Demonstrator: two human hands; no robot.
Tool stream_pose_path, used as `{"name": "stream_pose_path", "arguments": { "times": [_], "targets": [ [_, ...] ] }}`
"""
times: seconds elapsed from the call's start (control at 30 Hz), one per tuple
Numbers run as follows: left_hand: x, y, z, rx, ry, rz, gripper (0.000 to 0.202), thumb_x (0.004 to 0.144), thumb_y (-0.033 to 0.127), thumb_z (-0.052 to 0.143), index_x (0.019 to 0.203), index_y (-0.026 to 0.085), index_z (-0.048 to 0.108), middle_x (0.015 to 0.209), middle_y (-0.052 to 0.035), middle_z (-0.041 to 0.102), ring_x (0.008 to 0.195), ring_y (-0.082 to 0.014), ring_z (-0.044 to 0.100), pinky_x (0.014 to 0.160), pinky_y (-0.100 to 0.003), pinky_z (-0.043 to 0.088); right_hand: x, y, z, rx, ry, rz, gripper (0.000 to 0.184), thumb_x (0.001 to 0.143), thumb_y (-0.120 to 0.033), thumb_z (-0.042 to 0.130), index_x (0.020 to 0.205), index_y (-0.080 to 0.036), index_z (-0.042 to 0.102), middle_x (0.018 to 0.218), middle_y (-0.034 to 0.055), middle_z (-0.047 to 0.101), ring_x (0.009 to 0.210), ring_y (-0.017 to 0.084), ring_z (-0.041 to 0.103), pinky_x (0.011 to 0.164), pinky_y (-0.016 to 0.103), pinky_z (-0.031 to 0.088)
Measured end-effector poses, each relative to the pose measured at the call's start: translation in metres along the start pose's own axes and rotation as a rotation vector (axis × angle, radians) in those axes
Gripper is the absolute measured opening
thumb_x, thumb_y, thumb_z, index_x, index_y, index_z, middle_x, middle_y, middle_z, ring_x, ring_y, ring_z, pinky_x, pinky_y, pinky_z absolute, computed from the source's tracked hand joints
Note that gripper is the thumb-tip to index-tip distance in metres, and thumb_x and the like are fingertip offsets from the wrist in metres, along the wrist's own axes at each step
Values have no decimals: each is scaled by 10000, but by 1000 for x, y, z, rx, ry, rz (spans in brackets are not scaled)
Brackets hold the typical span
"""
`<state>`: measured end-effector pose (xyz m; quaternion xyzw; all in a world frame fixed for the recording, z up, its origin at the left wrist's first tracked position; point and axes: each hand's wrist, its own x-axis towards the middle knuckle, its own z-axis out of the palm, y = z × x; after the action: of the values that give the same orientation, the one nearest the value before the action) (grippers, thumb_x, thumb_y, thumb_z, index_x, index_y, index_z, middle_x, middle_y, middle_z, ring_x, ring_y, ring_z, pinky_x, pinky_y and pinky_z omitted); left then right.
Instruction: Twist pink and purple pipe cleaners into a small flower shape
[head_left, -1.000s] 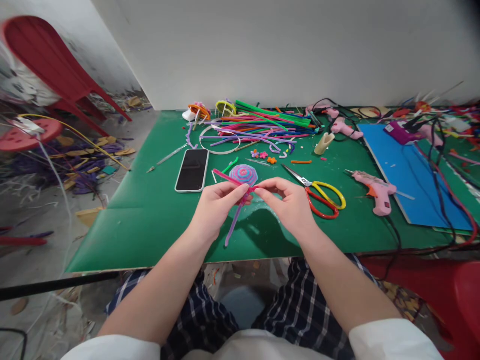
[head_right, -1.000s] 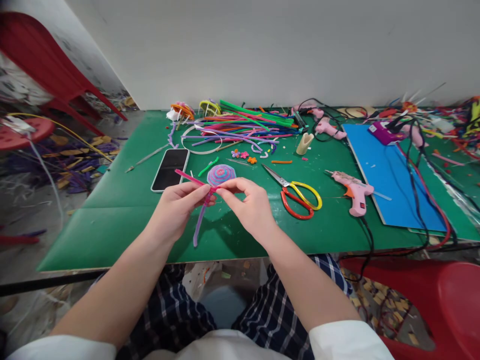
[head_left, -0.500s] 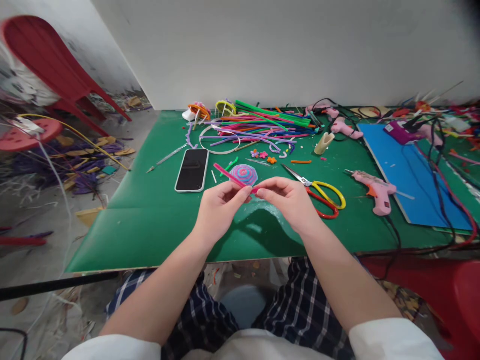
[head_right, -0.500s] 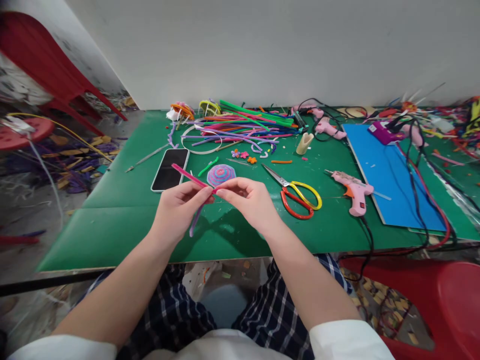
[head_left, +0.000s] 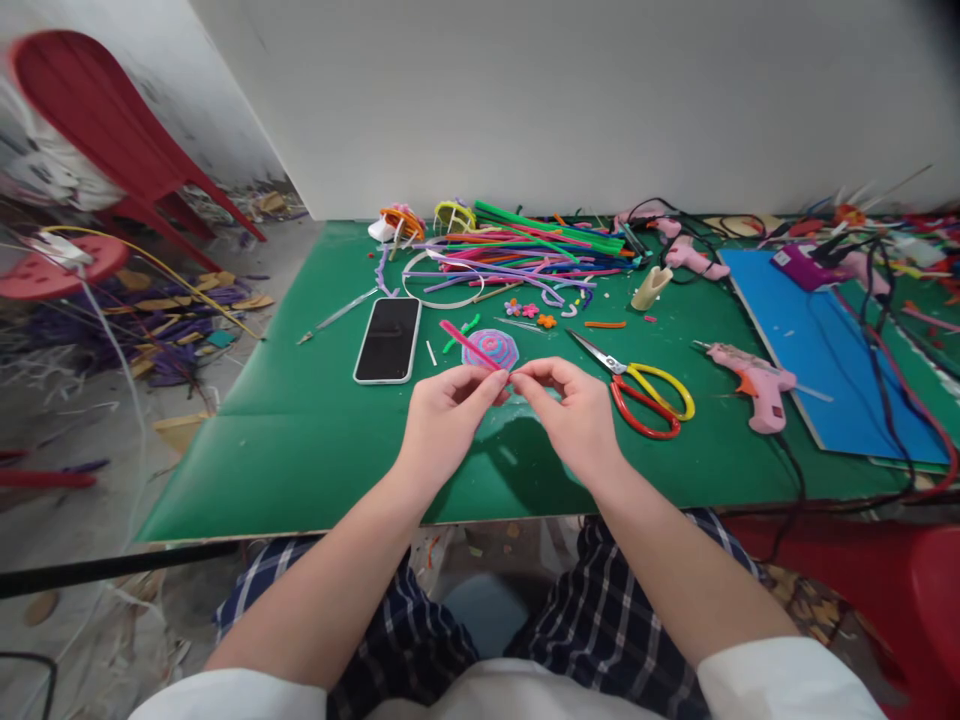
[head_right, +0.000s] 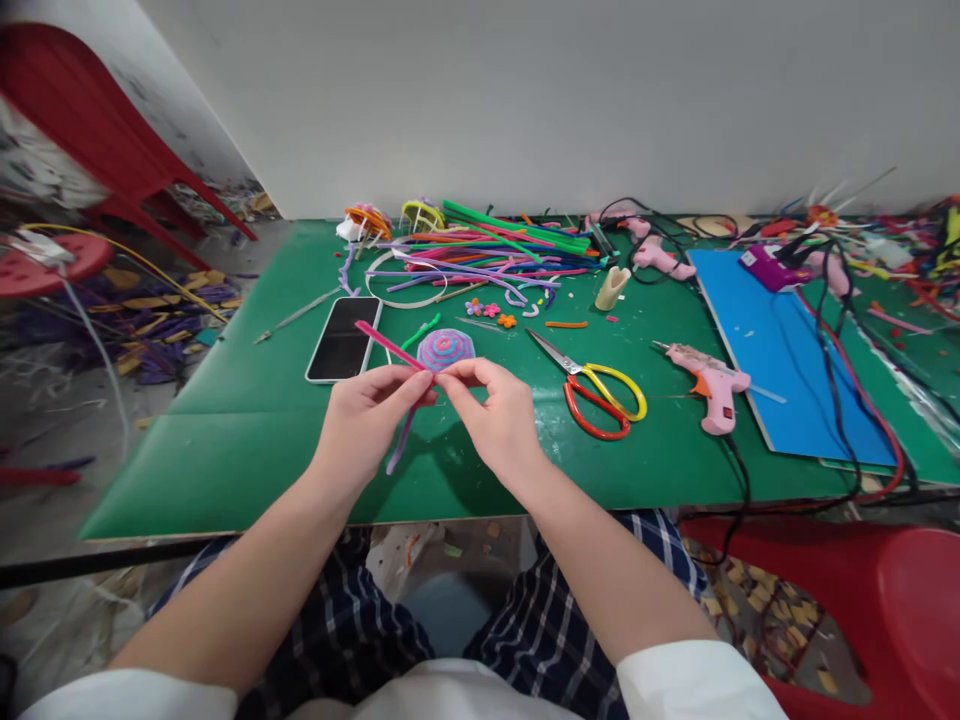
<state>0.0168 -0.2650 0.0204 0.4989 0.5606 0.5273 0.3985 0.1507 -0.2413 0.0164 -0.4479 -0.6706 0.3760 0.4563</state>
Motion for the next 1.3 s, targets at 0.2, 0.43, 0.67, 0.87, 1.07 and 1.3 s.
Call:
{"name": "stream_pose_path", "arguments": {
  "times": [0.2,0.43,0.67,0.87,1.07,1.3],
  "targets": [
    [-3,0,0,62,-11,68,156,718,309,620,783,179,678,744,-8,689,684,-142,635,657,-240,495,0,-1,-1,32,45,57,155,766,-343,557,754,-203,625,740,8,652,699,143,586,693,280,448],
    [2,0,-3,12,18,13,180,707,335,624,705,157,653,613,1,650,592,-125,607,573,-216,482,6,2,-6,148,-80,79,150,748,-332,585,783,-209,664,770,3,678,739,144,615,719,277,468],
    [3,1,0,0,73,13,178,703,331,630,692,155,641,597,12,629,576,-106,590,551,-191,461,9,7,-7,237,-107,78,171,718,-326,625,838,-209,656,797,3,684,749,145,633,712,282,500],
    [2,-1,0,-71,33,-15,187,706,336,625,688,151,633,593,12,615,574,-101,574,562,-199,457,4,5,-3,-176,33,-336,116,776,-235,576,854,-229,662,807,3,685,768,131,608,740,281,483],
    [1,-2,1,-80,29,-18,191,704,338,628,694,147,630,598,13,610,569,-95,555,555,-195,442,4,14,-2,-309,114,-568,115,786,-196,566,848,-206,663,785,18,694,764,130,617,797,299,473],
    [1,-1,2,-131,12,-37,177,702,326,635,673,151,624,583,20,600,565,-89,555,565,-191,448,5,18,-6,-394,108,-664,146,794,-179,551,898,-203,650,801,21,689,776,129,612,862,328,448]
  ]
}}
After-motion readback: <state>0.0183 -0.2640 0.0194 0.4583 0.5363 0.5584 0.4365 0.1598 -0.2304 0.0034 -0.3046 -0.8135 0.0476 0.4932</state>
